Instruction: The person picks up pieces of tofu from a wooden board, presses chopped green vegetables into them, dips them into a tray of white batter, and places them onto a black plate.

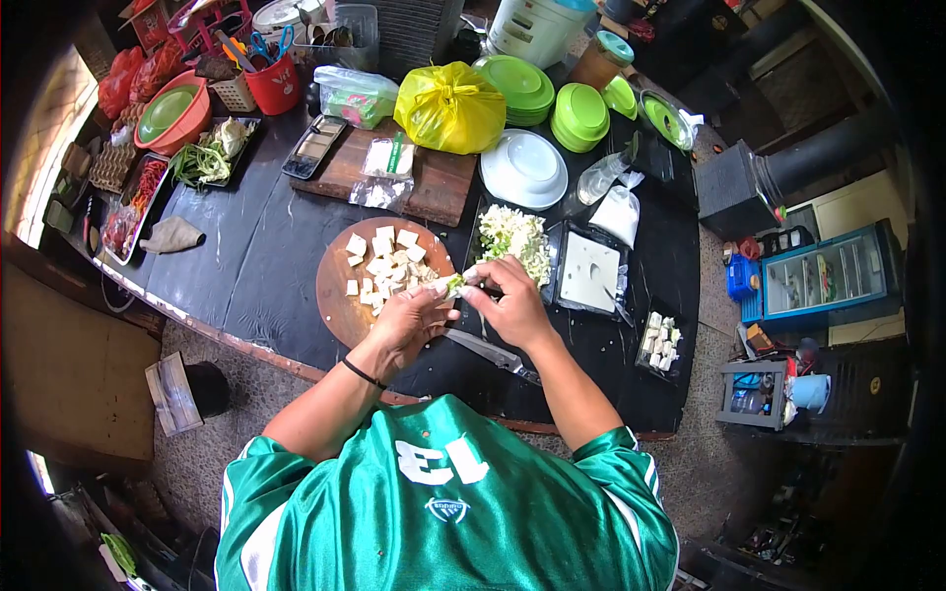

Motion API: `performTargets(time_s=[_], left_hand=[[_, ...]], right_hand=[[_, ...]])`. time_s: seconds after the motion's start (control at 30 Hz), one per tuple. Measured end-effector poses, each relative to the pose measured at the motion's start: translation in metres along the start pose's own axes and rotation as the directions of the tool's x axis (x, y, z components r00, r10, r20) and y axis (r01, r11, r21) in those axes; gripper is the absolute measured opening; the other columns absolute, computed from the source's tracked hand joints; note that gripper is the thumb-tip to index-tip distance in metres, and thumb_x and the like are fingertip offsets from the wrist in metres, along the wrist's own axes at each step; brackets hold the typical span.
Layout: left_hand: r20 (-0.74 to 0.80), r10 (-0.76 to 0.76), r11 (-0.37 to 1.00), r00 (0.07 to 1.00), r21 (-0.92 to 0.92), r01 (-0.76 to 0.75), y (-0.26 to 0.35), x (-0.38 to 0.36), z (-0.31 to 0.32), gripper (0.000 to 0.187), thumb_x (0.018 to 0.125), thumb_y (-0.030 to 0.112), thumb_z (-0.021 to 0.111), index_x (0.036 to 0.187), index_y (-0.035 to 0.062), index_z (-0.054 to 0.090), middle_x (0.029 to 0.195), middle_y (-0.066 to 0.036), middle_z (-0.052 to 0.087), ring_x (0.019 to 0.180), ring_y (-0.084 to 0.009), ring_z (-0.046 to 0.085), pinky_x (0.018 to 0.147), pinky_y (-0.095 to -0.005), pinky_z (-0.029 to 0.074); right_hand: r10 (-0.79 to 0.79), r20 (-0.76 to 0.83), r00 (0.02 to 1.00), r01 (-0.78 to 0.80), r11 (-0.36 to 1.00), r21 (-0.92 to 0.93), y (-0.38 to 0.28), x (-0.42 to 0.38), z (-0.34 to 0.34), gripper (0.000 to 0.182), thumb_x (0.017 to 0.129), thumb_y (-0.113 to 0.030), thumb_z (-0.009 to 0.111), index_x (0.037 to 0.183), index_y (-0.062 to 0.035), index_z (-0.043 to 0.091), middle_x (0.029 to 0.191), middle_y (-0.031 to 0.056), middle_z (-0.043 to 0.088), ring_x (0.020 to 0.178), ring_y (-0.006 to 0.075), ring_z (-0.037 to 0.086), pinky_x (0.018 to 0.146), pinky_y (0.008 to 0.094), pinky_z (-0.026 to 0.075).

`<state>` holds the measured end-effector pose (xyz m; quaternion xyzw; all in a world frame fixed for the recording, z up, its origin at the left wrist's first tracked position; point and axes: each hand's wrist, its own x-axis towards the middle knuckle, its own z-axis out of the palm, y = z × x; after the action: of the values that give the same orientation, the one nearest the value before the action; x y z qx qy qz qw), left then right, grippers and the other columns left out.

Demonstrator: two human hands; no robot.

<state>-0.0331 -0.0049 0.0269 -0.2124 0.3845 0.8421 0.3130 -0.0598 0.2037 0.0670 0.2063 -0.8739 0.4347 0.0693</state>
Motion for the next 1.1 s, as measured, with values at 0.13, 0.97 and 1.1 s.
performTargets(time_s=[0.13, 0.97, 1.1], left_hand=[[0.029, 0.007, 1.0, 1.0, -0.026, -0.007, -0.005, 0.008, -0.007, 0.02, 0.11, 0.023, 0.061, 0.125, 0.012, 0.068, 0.113, -0.003, 0.078, 0.096, -0.015, 0.075, 0.082, -0.03, 0.055], [-0.053, 0.066, 0.997, 0.996, 0.049, -0.064, 0.0, 0.009, -0.011, 0.016, 0.109, 0.027, 0.064, 0.119, 0.0154, 0.068, 0.113, 0.003, 0.075, 0.096, -0.0135, 0.075, 0.077, -0.0281, 0.051], [-0.043, 0.083, 0.995, 0.996, 0.053, -0.08, 0.0, 0.01, -0.008, 0.017, 0.111, 0.025, 0.062, 0.121, 0.012, 0.068, 0.11, 0.001, 0.075, 0.095, -0.013, 0.075, 0.075, -0.0257, 0.053]], right_hand=[[-0.02, -0.006, 1.0, 0.019, 0.999, -0.043, 0.0, -0.001, 0.008, 0.016, 0.083, -0.008, 0.083, 0.093, -0.0049, 0.071, 0.091, 0.0078, 0.072, 0.091, 0.0282, 0.065, 0.082, 0.0394, 0.052], [0.143, -0.044, 0.989, -0.141, 0.989, 0.032, 0.016, 0.011, 0.018, 0.018, 0.091, -0.018, 0.079, 0.101, -0.0042, 0.075, 0.093, 0.0099, 0.071, 0.092, 0.0306, 0.068, 0.085, 0.0402, 0.054], [0.064, 0.03, 0.998, -0.062, 0.997, -0.041, 0.01, 0.008, 0.025, 0.02, 0.088, -0.016, 0.082, 0.102, -0.0037, 0.074, 0.091, 0.0101, 0.071, 0.092, 0.0302, 0.068, 0.085, 0.0413, 0.054]])
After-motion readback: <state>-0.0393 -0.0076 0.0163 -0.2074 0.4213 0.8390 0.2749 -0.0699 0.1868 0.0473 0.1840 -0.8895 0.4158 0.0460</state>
